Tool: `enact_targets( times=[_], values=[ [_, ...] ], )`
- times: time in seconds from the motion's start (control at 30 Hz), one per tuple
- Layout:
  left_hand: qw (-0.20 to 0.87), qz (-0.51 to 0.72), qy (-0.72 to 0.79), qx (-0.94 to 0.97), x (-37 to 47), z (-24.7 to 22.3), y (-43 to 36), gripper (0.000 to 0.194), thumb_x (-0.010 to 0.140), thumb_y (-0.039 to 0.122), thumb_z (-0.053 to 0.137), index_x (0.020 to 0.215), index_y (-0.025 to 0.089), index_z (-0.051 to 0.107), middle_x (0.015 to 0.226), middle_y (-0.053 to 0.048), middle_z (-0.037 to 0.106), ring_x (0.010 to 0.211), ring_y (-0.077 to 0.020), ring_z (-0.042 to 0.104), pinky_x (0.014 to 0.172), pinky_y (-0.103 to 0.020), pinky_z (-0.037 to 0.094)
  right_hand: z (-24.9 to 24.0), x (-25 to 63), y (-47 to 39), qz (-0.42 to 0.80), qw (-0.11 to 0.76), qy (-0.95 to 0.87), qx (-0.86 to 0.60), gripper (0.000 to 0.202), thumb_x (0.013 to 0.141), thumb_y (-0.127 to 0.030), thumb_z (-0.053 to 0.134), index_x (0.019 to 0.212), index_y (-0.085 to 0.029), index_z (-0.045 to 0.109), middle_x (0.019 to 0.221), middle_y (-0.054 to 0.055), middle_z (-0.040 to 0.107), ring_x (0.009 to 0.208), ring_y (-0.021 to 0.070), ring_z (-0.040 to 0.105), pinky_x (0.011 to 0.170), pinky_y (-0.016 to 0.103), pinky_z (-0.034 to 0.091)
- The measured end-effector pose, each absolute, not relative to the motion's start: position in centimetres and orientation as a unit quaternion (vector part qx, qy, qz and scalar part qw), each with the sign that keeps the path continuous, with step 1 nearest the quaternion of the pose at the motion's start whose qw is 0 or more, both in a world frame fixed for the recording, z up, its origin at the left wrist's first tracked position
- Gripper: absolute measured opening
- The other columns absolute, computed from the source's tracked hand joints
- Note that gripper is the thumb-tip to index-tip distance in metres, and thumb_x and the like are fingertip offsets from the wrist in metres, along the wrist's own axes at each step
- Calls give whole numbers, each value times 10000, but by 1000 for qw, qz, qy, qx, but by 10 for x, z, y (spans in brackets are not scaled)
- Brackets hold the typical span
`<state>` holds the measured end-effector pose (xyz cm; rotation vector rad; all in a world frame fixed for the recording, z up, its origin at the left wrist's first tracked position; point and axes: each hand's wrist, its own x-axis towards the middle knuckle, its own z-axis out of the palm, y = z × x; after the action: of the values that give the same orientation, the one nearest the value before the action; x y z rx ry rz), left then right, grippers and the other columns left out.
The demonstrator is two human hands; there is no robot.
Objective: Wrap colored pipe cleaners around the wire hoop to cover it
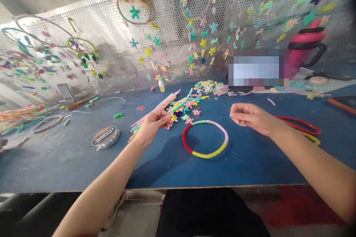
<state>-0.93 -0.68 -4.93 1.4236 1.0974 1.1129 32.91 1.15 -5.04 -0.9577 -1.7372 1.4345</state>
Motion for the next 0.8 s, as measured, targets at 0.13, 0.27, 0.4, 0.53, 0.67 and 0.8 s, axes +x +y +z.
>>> enact_targets(
  times=[0.13,0.27,0.4,0.53,0.67,0.8],
  values=[
    [489,454,450,594,-8,-45,-5,221,736,329,656,750,128,566,687,-13,600,583,-79,554,551,-186,441,-52,328,12,556,330,-672,-362,213,795,-342,606,728,-166,506,606,-33,458,519,59,373,472,218,256],
    [489,445,451,599,-8,-47,-9,212,752,327,642,765,129,566,694,-19,603,592,-80,559,547,-179,431,-52,327,12,558,315,-678,-359,206,800,-335,603,734,-167,503,610,-34,466,526,60,376,472,215,252],
    [483,451,453,599,-11,-53,-10,207,763,330,630,775,134,562,704,-16,604,602,-80,563,539,-172,424,-51,326,10,555,299,-689,-358,211,806,-339,595,729,-165,505,618,-29,475,536,64,381,481,219,259],
    [476,468,468,580,-17,-56,-7,221,743,332,649,784,131,569,706,-12,607,589,-72,557,541,-169,429,-49,327,9,552,306,-686,-363,210,803,-344,596,735,-164,511,620,-30,475,536,63,383,484,217,263],
    [468,487,482,558,-25,-51,-2,246,701,334,686,790,128,584,702,-11,615,607,-72,568,556,-163,436,-50,328,11,554,320,-672,-374,195,798,-340,603,750,-170,518,629,-34,486,536,60,387,490,209,274],
    [450,496,493,556,-31,-36,3,257,666,331,712,772,123,604,683,-12,622,606,-71,574,563,-160,441,-50,330,12,552,344,-660,-377,199,786,-342,617,733,-171,530,632,-29,508,536,58,390,506,205,302]
  ],
)
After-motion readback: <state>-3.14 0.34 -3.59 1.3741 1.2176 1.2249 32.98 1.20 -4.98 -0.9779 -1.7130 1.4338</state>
